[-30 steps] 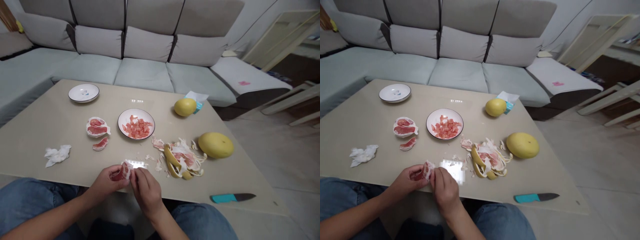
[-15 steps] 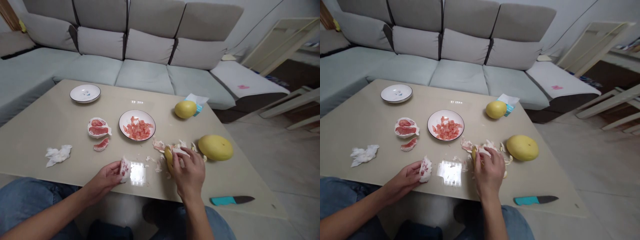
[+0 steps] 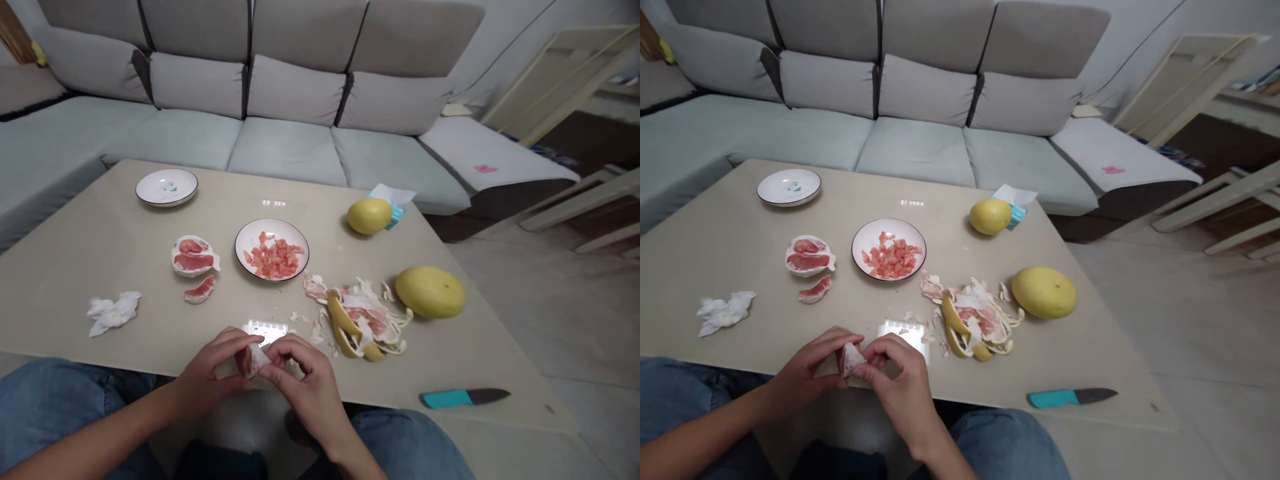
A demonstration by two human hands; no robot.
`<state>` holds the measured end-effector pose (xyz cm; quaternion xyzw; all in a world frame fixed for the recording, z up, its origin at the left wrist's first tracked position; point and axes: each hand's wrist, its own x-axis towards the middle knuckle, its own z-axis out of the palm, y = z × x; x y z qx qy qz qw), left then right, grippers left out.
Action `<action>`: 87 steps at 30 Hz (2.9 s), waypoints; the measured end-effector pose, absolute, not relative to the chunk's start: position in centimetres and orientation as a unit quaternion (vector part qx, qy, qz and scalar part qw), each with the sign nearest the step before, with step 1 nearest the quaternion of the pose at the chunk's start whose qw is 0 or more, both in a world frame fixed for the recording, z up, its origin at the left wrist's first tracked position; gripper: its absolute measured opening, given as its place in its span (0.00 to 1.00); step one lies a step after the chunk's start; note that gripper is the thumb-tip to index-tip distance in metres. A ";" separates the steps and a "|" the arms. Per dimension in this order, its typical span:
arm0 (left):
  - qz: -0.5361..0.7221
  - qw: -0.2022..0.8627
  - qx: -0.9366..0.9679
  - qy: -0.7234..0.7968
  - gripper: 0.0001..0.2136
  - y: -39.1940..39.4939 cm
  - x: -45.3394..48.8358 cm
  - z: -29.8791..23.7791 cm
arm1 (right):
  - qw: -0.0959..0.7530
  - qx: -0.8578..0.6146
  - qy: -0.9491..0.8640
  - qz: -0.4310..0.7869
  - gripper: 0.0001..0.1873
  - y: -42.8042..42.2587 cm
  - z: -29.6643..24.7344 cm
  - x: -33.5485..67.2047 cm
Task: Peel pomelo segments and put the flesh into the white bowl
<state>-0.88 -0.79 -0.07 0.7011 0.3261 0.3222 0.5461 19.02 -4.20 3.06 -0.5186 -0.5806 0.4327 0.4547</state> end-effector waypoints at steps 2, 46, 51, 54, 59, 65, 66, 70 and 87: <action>0.322 0.543 0.702 0.330 0.22 -0.7 -0.9 0.0 | 0.454 -0.524 -0.582 0.425 0.05 -4.2 3.0 19.0; 0.436 0.766 0.338 0.329 0.14 -0.8 -0.1 0.8 | 0.464 -0.453 -0.727 0.226 0.08 -5.5 0.4 17.0; 0.445 0.806 0.251 0.298 0.14 -0.2 -0.8 1.4 | 0.493 -0.493 -0.663 0.272 0.06 -4.5 0.7 17.7; 0.428 0.840 0.218 0.254 0.13 -0.1 -0.8 1.4 | 0.477 -0.528 -0.668 0.217 0.07 -3.3 0.5 19.4; 0.408 0.850 0.230 0.243 0.13 0.0 -0.8 1.5 | 0.385 -0.593 -0.702 0.080 0.08 -1.7 -0.8 22.7; 0.396 0.835 0.273 0.266 0.14 -0.1 -1.0 1.5 | 0.390 -0.598 -0.700 0.021 0.10 -1.3 -0.6 23.3; 0.394 0.832 0.278 0.275 0.14 -0.2 -0.9 1.4 | 0.414 -0.586 -0.695 0.053 0.09 -1.5 -0.2 22.8; 0.375 0.829 0.291 0.296 0.15 -0.3 -0.5 1.0 | 0.469 -0.503 -0.685 0.242 0.08 -3.0 1.3 20.0; 0.346 0.846 0.261 0.311 0.15 -0.8 0.0 1.4 | 0.507 -0.477 -0.669 0.260 0.09 -4.8 1.9 17.8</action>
